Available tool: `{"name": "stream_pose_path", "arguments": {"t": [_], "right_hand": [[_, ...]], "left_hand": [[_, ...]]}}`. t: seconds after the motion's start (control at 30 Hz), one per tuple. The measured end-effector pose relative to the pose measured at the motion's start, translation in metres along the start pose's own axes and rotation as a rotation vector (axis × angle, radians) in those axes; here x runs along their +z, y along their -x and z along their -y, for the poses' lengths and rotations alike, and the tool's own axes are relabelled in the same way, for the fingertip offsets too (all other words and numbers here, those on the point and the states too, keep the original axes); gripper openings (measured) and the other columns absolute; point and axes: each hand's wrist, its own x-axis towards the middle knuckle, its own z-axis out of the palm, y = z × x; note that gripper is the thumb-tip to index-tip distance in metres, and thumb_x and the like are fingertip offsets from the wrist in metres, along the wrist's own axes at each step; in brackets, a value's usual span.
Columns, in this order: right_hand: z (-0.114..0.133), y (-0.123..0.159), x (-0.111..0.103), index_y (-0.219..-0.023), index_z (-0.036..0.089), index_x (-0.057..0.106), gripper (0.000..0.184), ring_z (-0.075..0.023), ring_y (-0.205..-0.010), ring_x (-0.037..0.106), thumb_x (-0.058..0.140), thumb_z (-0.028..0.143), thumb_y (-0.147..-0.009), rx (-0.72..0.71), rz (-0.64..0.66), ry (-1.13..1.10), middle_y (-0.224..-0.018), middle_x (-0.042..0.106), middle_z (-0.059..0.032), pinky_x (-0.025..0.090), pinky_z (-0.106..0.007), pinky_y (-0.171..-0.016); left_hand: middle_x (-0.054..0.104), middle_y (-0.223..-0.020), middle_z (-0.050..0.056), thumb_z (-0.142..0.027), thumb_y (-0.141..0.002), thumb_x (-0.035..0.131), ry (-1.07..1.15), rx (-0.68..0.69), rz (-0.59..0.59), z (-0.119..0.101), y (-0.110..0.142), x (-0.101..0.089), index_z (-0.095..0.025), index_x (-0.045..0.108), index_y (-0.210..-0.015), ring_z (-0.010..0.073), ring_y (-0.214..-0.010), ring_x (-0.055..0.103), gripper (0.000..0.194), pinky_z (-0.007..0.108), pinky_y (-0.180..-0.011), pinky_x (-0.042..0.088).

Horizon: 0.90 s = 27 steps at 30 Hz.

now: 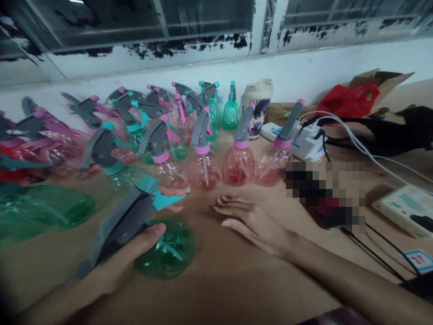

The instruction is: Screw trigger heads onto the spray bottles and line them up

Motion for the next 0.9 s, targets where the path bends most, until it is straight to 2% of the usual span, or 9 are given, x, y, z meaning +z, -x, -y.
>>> {"name": "stream_pose_path", "arguments": {"t": [0.1,0.3,0.43,0.57,0.73,0.9], "right_hand": [[0.0002,0.0002,-0.0008,-0.130,0.023,0.044,0.038,-0.0185,-0.127,0.038,0.037,0.034,-0.094,0.000,0.008,-0.004,-0.132,0.051,-0.0053,0.030,-0.046,-0.106],[0.0013,0.0003,-0.0005,-0.129,0.022,0.046,0.040,-0.0193,-0.127,0.038,0.035,0.036,-0.094,0.010,-0.001,-0.011,-0.131,0.052,-0.0070,0.030,-0.047,-0.106],[0.0004,0.0012,0.0005,-0.129,0.022,0.046,0.040,-0.0190,-0.127,0.038,0.035,0.037,-0.094,0.022,0.000,-0.008,-0.132,0.051,-0.0064,0.029,-0.046,-0.106],[0.0007,0.0016,0.0004,-0.129,0.023,0.046,0.039,-0.0187,-0.127,0.038,0.035,0.036,-0.094,0.031,0.010,0.003,-0.132,0.051,-0.0058,0.029,-0.046,-0.107],[0.0012,0.0015,0.0007,-0.128,0.023,0.047,0.039,-0.0192,-0.127,0.039,0.034,0.037,-0.094,0.020,-0.003,0.002,-0.132,0.051,-0.0057,0.030,-0.046,-0.106],[0.0001,0.0019,0.0026,-0.129,0.023,0.046,0.039,-0.0190,-0.127,0.037,0.035,0.036,-0.094,0.025,-0.001,0.010,-0.132,0.051,-0.0054,0.029,-0.047,-0.107]], "left_hand": [[0.069,-0.082,0.003,-0.022,-0.072,0.050,-0.049,-0.040,0.022,0.0049,0.0041,-0.0006,-0.024,0.060,-0.091,0.0209,-0.072,0.066,0.022,0.036,-0.074,0.054],[0.068,-0.086,0.002,-0.022,-0.075,0.048,-0.024,-0.050,0.068,0.0044,0.0036,-0.0025,-0.025,0.063,-0.091,0.0190,-0.072,0.066,0.022,0.034,-0.074,0.054],[0.064,-0.073,0.001,-0.025,-0.074,0.049,-0.054,-0.035,0.068,0.0022,0.0028,-0.0032,-0.024,0.061,-0.093,0.0172,-0.061,0.061,0.022,0.032,-0.066,0.053],[0.059,-0.063,-0.002,-0.031,-0.074,0.049,-0.081,-0.089,0.035,0.0040,0.0045,-0.0021,-0.026,0.059,-0.086,0.0164,-0.054,0.056,0.016,0.031,-0.061,0.053],[0.066,-0.074,0.000,-0.028,-0.074,0.048,-0.075,-0.056,0.043,0.0036,0.0026,-0.0014,-0.026,0.061,-0.088,0.0182,-0.065,0.063,0.019,0.032,-0.070,0.055],[0.066,-0.105,0.002,-0.021,-0.072,0.048,-0.061,0.045,0.034,-0.0008,-0.0020,-0.0019,-0.027,0.060,-0.101,0.0194,-0.094,0.062,0.032,0.032,-0.086,0.050]]}}
